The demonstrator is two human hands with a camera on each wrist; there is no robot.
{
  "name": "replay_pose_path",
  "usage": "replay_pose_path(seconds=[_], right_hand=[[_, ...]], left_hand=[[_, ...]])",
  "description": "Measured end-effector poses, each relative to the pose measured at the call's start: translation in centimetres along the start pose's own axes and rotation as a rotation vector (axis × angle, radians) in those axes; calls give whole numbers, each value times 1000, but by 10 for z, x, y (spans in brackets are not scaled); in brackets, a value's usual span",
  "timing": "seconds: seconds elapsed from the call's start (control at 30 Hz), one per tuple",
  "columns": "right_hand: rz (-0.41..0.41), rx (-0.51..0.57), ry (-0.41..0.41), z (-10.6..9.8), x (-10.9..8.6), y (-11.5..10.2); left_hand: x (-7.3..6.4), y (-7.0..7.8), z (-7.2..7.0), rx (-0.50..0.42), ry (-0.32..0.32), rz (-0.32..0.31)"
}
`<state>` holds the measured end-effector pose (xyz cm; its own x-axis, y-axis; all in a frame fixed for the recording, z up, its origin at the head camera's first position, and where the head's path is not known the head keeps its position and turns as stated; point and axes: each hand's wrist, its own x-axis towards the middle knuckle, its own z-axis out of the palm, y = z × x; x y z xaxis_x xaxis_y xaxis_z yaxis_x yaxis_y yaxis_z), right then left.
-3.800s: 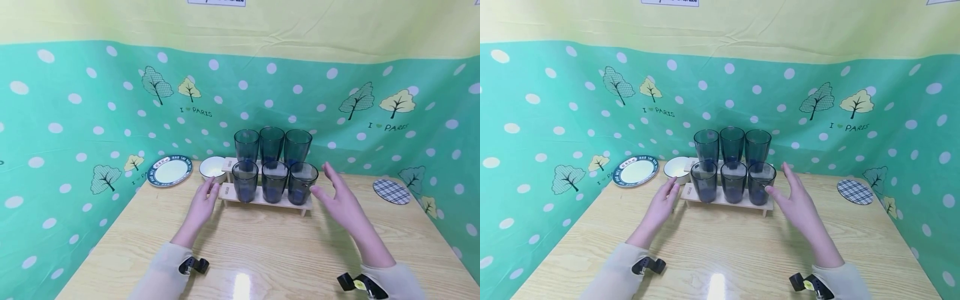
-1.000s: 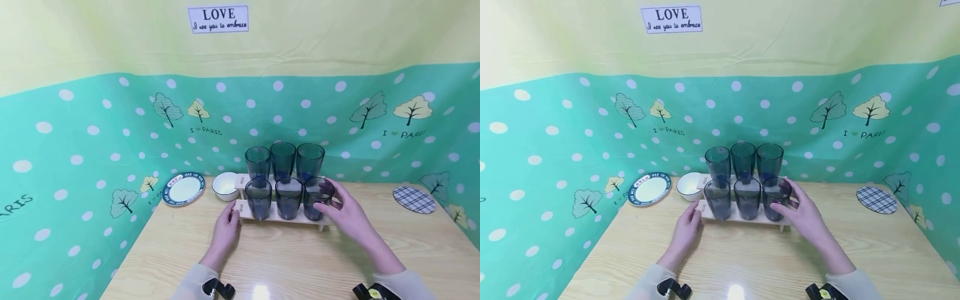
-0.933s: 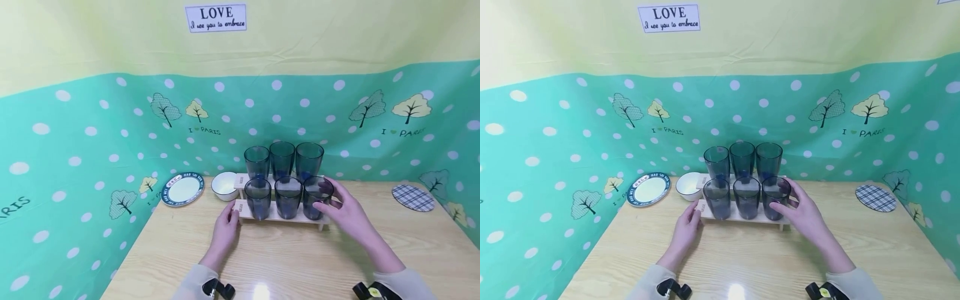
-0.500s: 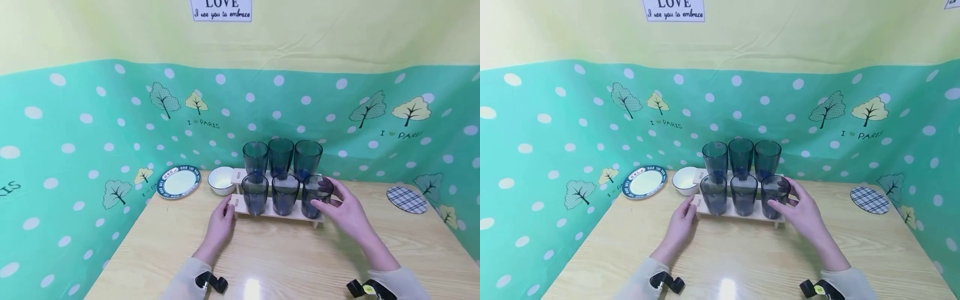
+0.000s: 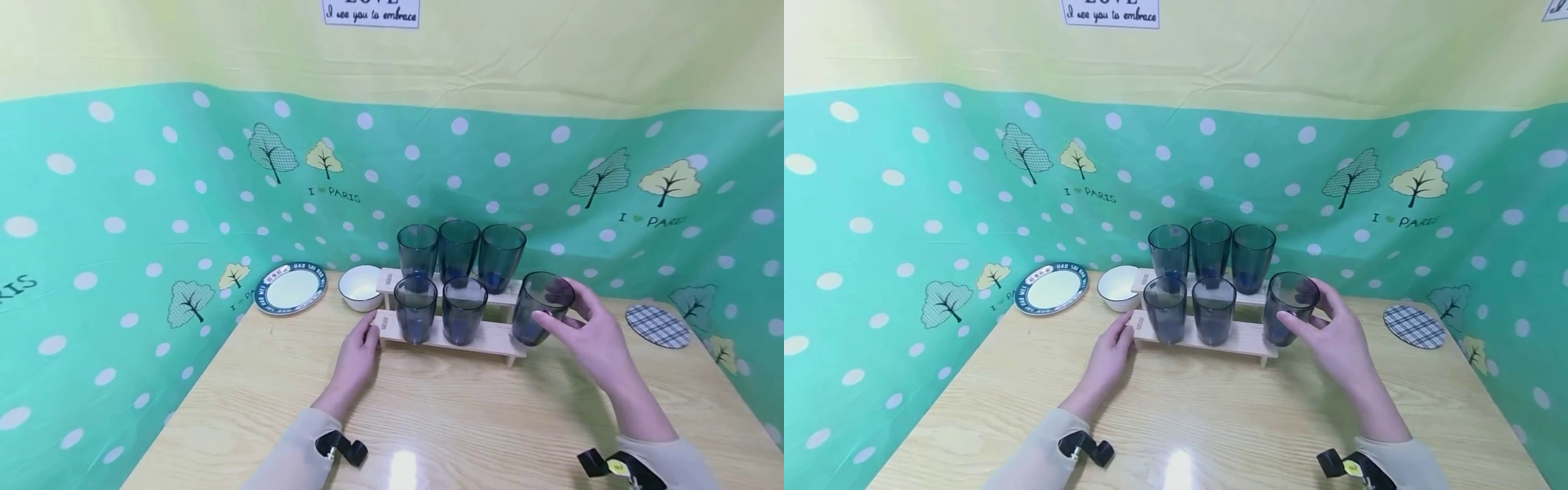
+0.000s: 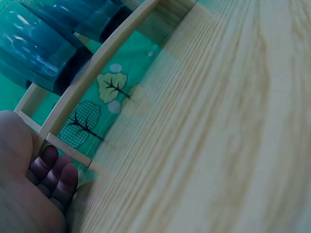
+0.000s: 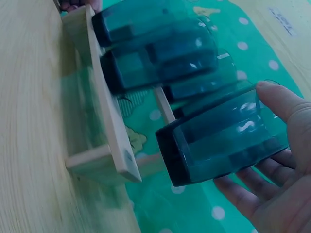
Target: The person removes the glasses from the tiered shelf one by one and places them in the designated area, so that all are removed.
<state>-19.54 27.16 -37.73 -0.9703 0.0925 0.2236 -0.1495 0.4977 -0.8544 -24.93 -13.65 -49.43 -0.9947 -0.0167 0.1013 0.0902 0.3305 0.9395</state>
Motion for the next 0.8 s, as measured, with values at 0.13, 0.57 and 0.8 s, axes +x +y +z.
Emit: replay_pose_path(seconds=[0.13,0.57,0.8], right_hand=[[29,-24,51,-13,0,6],[105,-72,133,-28,4,28],[112,-108,147,-26,11,42]], left_hand=[[0,0,0,-40,-10,-3],[0,2,-1,-79,-7,2],[0,1,-1,-83,-3,5]])
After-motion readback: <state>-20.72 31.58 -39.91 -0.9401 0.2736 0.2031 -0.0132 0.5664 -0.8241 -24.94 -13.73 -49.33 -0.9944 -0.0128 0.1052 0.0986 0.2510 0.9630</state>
